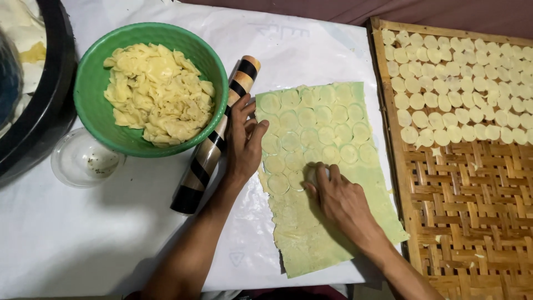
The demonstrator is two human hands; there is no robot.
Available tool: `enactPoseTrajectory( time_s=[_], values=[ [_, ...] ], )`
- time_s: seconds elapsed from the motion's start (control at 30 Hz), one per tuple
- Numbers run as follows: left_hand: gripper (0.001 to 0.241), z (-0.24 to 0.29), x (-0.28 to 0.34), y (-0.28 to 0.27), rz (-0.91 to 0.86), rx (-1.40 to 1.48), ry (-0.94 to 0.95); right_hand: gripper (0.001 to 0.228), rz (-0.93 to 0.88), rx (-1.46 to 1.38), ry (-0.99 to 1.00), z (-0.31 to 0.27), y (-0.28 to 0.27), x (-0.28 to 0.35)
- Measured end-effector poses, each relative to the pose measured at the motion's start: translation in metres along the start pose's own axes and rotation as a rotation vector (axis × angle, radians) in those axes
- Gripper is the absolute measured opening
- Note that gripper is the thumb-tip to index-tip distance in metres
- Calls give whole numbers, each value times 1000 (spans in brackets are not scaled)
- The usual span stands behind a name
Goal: Rolling out a sheet of dough and using a small circular cutter to create many small uniform circles.
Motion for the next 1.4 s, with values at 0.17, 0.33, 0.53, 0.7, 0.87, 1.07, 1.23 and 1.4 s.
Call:
enactPoseTrajectory(
  time_s=[0.17, 0.33, 0.53, 0.7, 0.87, 1.07, 1.23, 1.4],
  values=[
    [59, -3, 0, 1, -12, -3, 10, 45, -3, 38, -1, 2, 7, -7],
    [60, 5, -1, -2, 15, -17, -20, 47, -78, 45, -19, 7, 12, -12],
    [60, 5, 2, 0, 10, -32, -18, 49, -93, -11, 85, 11, 8, -5],
    [62, 5, 4, 1, -2, -3, -38, 48, -95, -333, 293, 54, 4, 6],
    [61, 6, 4, 2, 4, -14, -29, 52, -83, -257, 285, 72, 24, 12],
    [60, 5, 2, 1, -7, -12, -13, 53, -64, -155, 248, 66, 34, 2],
    [60, -3, 2, 2, -11, -5, 0, 56, 43, 37, 237, 49, 20, 0],
    [59, -4, 0, 1, -17, 0, 32, 45, -28, 15, -18, 53, 7, -4]
  ],
)
Point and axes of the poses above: each hand's wrist, its own x-axis away from the middle knuckle, its own y-axis out of the palm, z = x × y, the point moved 7 cm from there along -x, towards the middle knuckle, and after that the axes turned 2 degrees about y, right-handed, at the moved point
